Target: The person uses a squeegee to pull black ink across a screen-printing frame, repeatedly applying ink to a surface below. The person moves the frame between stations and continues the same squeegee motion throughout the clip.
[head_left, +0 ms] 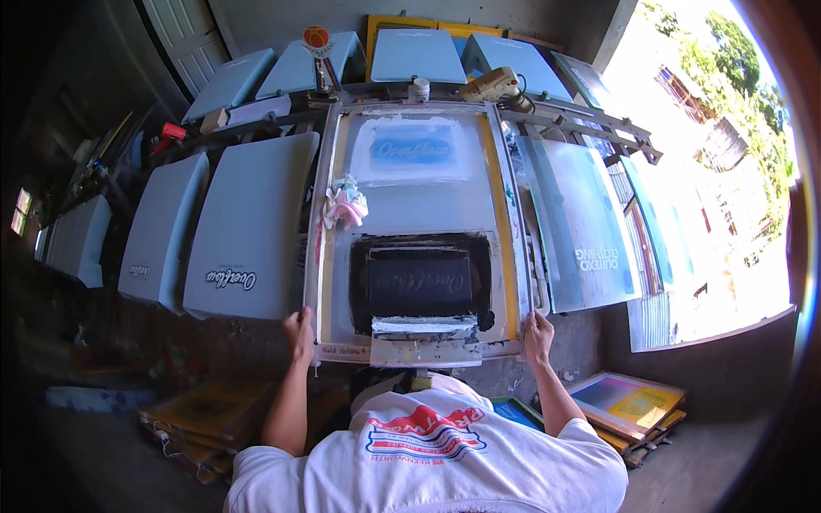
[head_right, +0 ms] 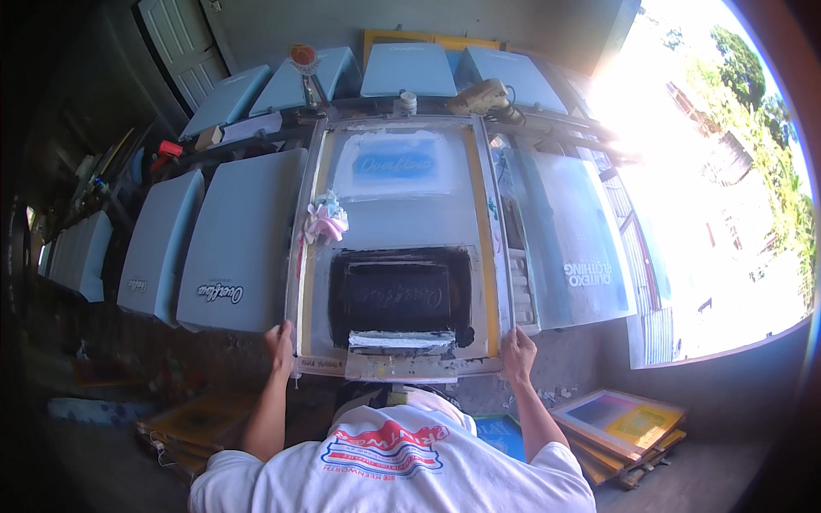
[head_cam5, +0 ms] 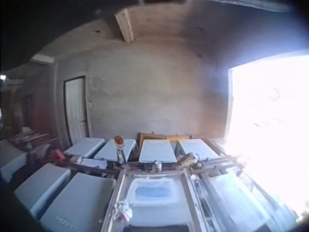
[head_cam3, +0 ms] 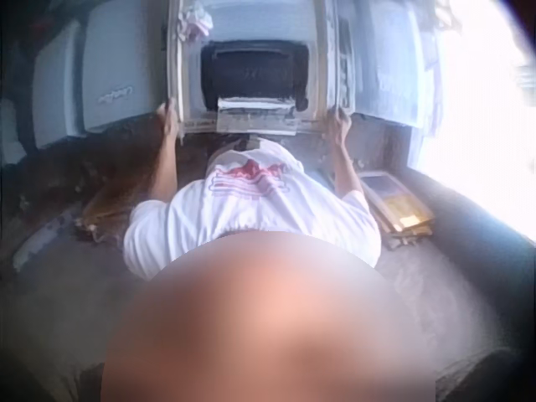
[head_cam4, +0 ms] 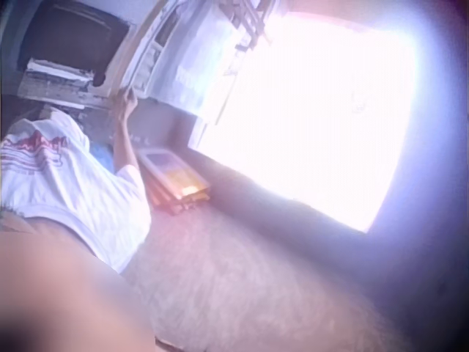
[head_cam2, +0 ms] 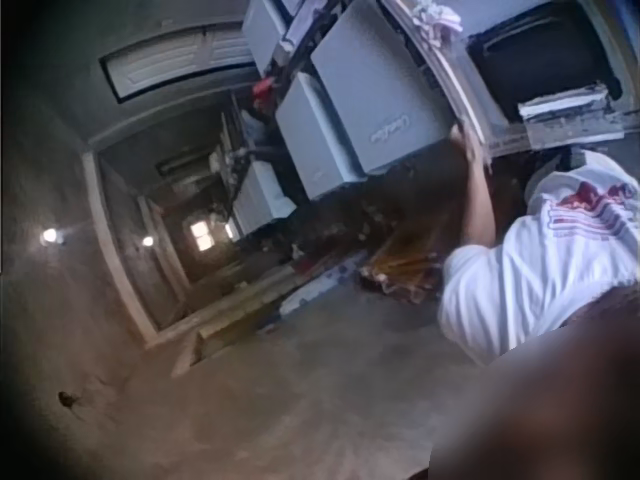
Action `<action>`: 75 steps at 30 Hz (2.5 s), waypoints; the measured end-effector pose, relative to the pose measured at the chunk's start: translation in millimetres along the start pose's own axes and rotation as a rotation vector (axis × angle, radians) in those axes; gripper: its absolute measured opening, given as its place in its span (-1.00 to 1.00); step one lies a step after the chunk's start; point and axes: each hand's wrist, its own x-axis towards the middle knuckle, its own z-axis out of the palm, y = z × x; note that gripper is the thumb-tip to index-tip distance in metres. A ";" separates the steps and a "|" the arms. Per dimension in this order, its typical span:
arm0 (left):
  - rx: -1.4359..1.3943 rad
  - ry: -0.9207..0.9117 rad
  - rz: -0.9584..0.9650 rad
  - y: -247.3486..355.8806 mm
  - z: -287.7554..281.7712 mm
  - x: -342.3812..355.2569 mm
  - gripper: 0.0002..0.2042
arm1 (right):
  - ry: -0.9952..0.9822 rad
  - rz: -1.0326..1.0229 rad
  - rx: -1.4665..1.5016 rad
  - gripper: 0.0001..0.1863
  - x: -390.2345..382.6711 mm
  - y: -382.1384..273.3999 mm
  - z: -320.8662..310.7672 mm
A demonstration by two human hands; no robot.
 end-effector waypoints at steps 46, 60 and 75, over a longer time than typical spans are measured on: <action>-0.170 0.690 -0.356 -379.8 -1009.7 -268.0 -0.60 | -0.529 -0.545 -0.168 -0.70 -864.8 -328.3 389.4; -0.075 0.700 -0.266 -410.7 -1075.5 -85.6 -0.62 | -0.551 -0.509 -0.021 -0.63 -849.7 -390.8 558.5; -0.243 0.550 -0.222 -400.0 -1135.4 96.8 -0.70 | -0.374 -0.425 -0.136 -0.66 -865.1 -454.9 648.7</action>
